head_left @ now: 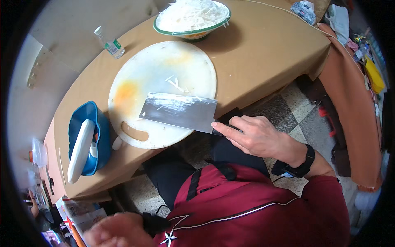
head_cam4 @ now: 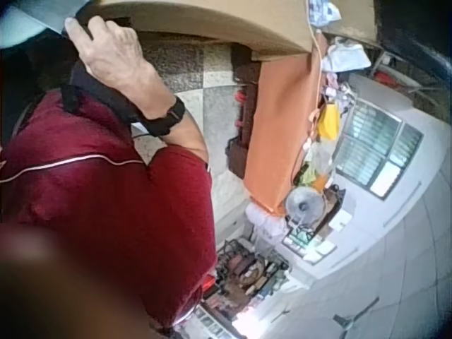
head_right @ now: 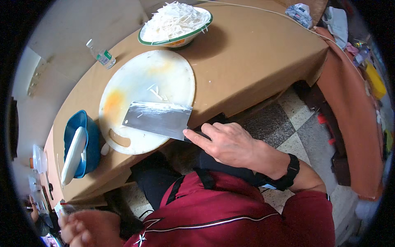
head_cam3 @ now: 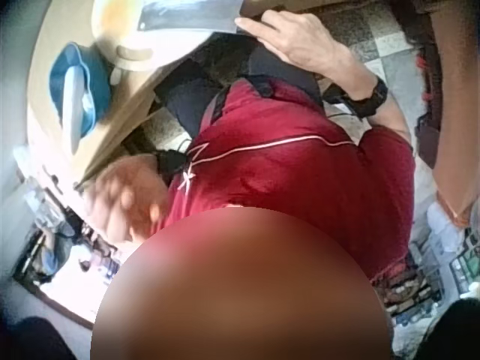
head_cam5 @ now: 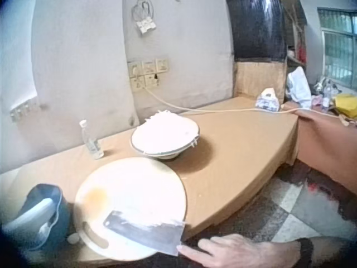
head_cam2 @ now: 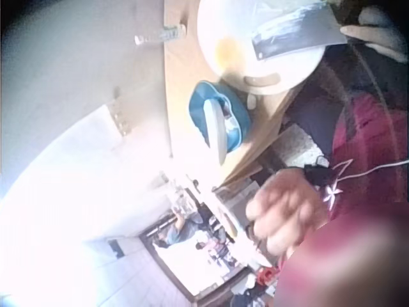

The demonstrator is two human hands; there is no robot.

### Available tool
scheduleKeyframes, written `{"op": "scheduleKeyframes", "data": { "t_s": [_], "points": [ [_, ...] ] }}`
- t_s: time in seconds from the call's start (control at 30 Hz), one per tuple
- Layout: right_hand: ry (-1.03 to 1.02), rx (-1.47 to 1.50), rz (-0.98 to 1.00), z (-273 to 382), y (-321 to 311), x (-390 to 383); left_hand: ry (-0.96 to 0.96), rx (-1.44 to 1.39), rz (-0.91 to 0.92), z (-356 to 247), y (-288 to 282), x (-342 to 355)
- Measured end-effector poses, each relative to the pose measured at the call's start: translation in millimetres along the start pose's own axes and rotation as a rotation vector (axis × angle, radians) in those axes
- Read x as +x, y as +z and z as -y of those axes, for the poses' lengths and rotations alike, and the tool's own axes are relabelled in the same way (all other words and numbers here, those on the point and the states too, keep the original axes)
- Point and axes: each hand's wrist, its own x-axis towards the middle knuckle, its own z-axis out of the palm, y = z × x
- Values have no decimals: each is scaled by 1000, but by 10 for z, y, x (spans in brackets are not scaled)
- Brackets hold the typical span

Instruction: Slicing a white radish into pieces on a cutting board using a cleaver.

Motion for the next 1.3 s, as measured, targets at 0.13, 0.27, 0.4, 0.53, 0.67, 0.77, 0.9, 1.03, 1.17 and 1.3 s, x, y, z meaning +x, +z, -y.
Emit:
{"op": "scheduleKeyframes", "data": {
  "t_s": [0.13,0.27,0.4,0.53,0.67,0.77,0.9,1.03,1.17,1.3],
  "points": [
    [-24,-41,-5,-40,-10,-20,-401,-99,748,161,311,26],
    [-63,-46,13,-45,-42,-16,-461,-195,997,340,915,-527],
    [-58,-98,53,-81,-124,-34,-549,-267,1099,445,1168,-723],
    [-82,-95,18,-127,-158,-46,-642,-291,1047,675,1311,-819],
    [-117,-70,51,-97,-218,-28,-718,-192,1043,901,1272,-791],
    [-137,-71,54,-120,-210,-54,-756,-151,990,992,1099,-697],
    [-115,-75,49,-148,-188,-56,-837,-332,956,925,908,-582],
    [-121,-80,51,-124,-197,-13,-684,-409,1100,562,1020,-668],
    [-124,-88,54,-114,-241,-35,-667,-360,1028,691,1144,-799],
    [-54,-26,63,-53,-346,-72,-747,-282,971,947,1079,-778]
  ]
}}
